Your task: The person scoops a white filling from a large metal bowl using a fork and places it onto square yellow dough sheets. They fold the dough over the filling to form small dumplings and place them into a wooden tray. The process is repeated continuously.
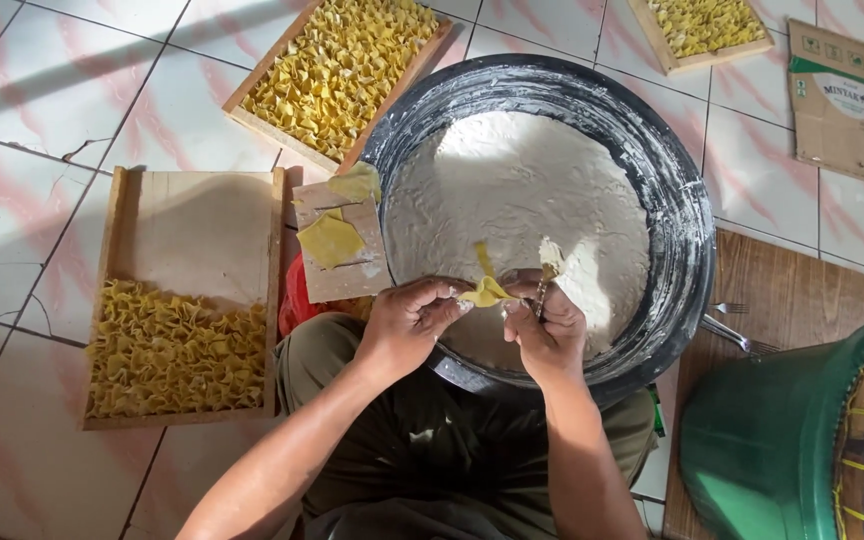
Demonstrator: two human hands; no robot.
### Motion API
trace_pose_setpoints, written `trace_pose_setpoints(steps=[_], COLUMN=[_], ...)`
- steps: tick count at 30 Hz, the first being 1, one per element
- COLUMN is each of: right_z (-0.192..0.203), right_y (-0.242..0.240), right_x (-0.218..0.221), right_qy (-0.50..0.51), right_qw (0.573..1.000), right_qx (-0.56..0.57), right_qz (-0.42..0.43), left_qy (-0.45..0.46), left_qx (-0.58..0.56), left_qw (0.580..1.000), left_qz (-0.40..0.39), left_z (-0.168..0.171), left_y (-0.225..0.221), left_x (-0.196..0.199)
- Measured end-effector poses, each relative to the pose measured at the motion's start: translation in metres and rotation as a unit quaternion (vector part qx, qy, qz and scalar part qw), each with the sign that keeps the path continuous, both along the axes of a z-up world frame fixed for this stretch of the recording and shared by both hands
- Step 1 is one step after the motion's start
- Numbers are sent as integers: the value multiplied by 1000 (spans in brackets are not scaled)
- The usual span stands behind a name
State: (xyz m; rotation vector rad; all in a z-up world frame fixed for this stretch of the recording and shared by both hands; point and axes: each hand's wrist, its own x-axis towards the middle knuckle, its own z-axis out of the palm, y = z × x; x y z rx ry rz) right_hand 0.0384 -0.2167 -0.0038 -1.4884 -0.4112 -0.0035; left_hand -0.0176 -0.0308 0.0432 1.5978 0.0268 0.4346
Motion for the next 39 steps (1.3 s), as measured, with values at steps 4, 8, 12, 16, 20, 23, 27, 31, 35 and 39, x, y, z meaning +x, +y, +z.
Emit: trace_pose_setpoints(steps=[4, 8, 12, 16, 20, 23, 27, 31, 35, 39], right_z=[0, -17, 5, 0, -6, -4, -18, -30, -44, -49], right_y=[5, -4, 1, 5, 8, 10, 11, 4, 11, 33], right_x=[-4, 0, -3, -4, -3, -5, -8, -3, 7, 18], right_qy=[10, 11, -35, -40, -27, 5, 31, 27, -24, -23], right_qw=[995, 993, 998, 999, 1000, 999, 995, 991, 986, 993], right_qx=[95, 112, 29, 22, -13, -35, -84, -130, -165, -95], right_qz=[11, 23, 33, 29, 6, -11, -37, 0, 30, 68], left_qy=[-13, -21, -51, -92, -111, -115, -139, -162, -176, -199], left_qx=[-19, 10, 96, 173, 236, 262, 282, 308, 270, 270], left_qw=[997, 994, 989, 978, 964, 956, 948, 937, 947, 942], left_qz=[-72, -111, -102, -72, -58, -57, -55, -21, 1, -9], left_z=[-28, -23, -27, -24, -29, -35, -51, -43, -24, -6], left_y=[7, 9, 10, 12, 14, 20, 26, 33, 46, 64], left_x=[3, 4, 3, 4, 4, 2, -1, -8, -29, -49])
